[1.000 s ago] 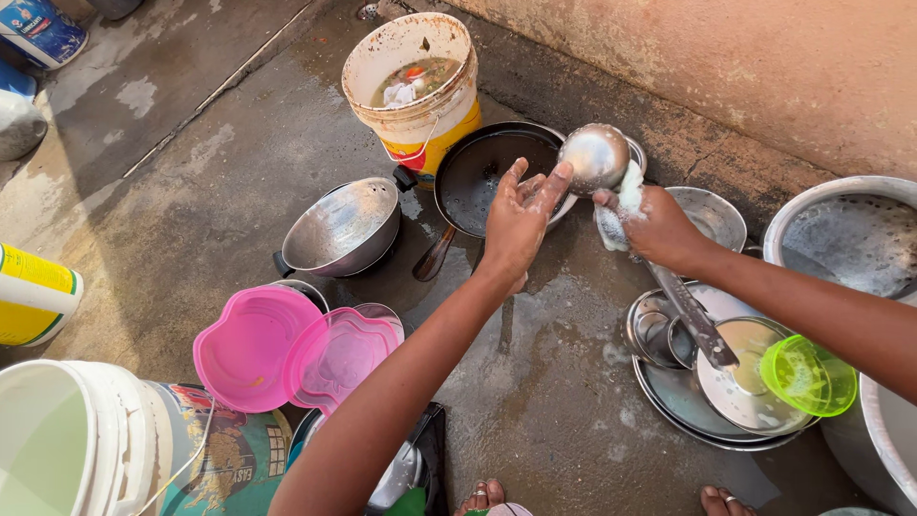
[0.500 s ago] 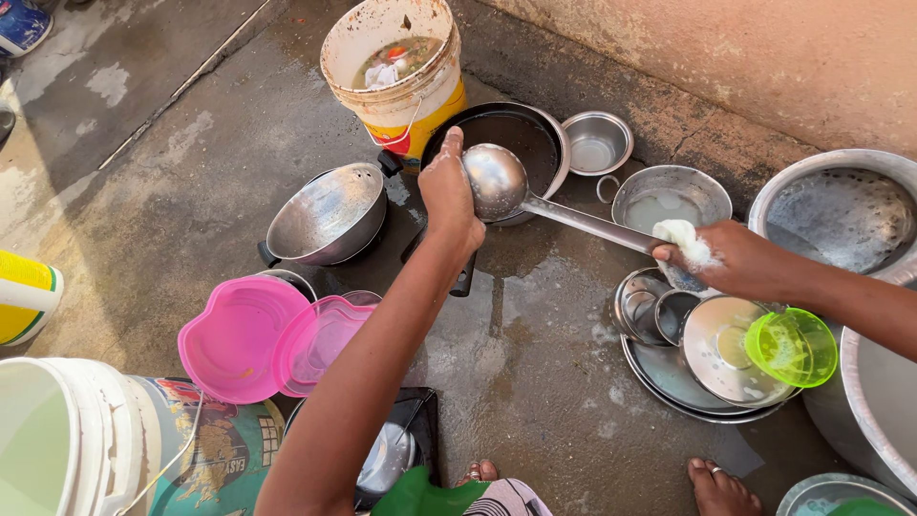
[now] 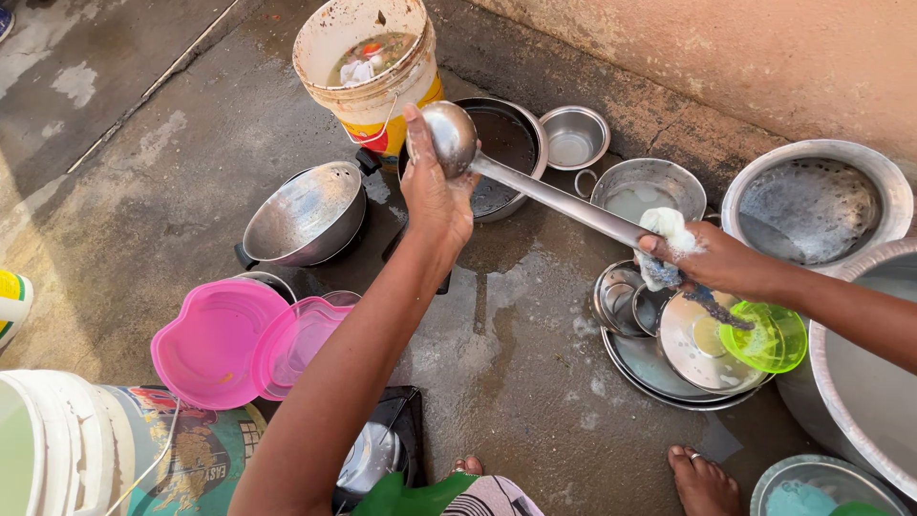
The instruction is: The person washes metal plates, bowls, and a large pot by hand using a soapy sponge, rinsing them in a basin of water and setting them aside on the ground.
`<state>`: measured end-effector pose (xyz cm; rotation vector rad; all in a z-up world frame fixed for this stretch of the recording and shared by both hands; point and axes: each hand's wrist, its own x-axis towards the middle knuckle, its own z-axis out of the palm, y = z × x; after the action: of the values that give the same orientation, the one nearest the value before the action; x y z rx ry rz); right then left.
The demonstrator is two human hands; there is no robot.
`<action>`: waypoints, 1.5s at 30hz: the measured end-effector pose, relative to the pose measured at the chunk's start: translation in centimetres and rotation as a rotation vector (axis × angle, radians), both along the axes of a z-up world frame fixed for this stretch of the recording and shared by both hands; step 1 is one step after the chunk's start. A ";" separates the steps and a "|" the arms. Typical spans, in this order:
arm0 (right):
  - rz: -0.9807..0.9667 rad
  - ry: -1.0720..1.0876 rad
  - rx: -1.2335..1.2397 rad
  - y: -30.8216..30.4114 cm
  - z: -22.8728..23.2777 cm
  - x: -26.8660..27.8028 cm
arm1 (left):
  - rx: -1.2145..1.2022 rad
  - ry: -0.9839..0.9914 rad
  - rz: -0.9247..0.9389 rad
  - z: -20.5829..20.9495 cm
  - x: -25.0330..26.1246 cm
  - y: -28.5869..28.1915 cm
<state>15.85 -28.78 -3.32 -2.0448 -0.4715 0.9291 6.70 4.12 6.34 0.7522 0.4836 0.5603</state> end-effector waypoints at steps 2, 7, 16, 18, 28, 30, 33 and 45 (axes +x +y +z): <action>0.053 0.014 0.137 0.5 -0.9 0.2 | -0.005 0.068 -0.149 -0.3 1.1 -3.3; -0.052 -0.063 0.135 -4.3 0.5 0.8 | 0.280 -0.065 -0.264 -1.6 1.8 -8.4; -0.621 0.220 0.704 -20.9 -5.8 -9.9 | 1.305 0.632 -0.633 -13.7 -10.6 -10.8; -0.643 0.210 0.754 -22.7 -7.9 -13.5 | 1.461 0.526 -0.652 -18.5 -12.9 -12.4; -0.852 0.169 0.555 -29.6 -16.6 -24.6 | 1.328 0.743 -0.908 -29.8 -17.8 -19.8; -0.505 -0.647 0.135 -29.7 -18.1 -25.8 | 1.295 0.767 -0.896 -30.4 -16.2 -21.2; -0.431 -0.837 -0.093 -28.1 -21.1 -27.5 | 1.333 0.705 -0.822 -31.9 -14.1 -22.4; 0.071 -0.553 -0.468 -17.7 -35.0 -29.3 | 1.263 0.521 -0.176 -30.7 -7.8 -15.0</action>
<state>-13.41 -46.43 -38.31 -2.7434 -0.6664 0.5286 -1.11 -10.88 -24.38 2.1604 0.5029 0.4613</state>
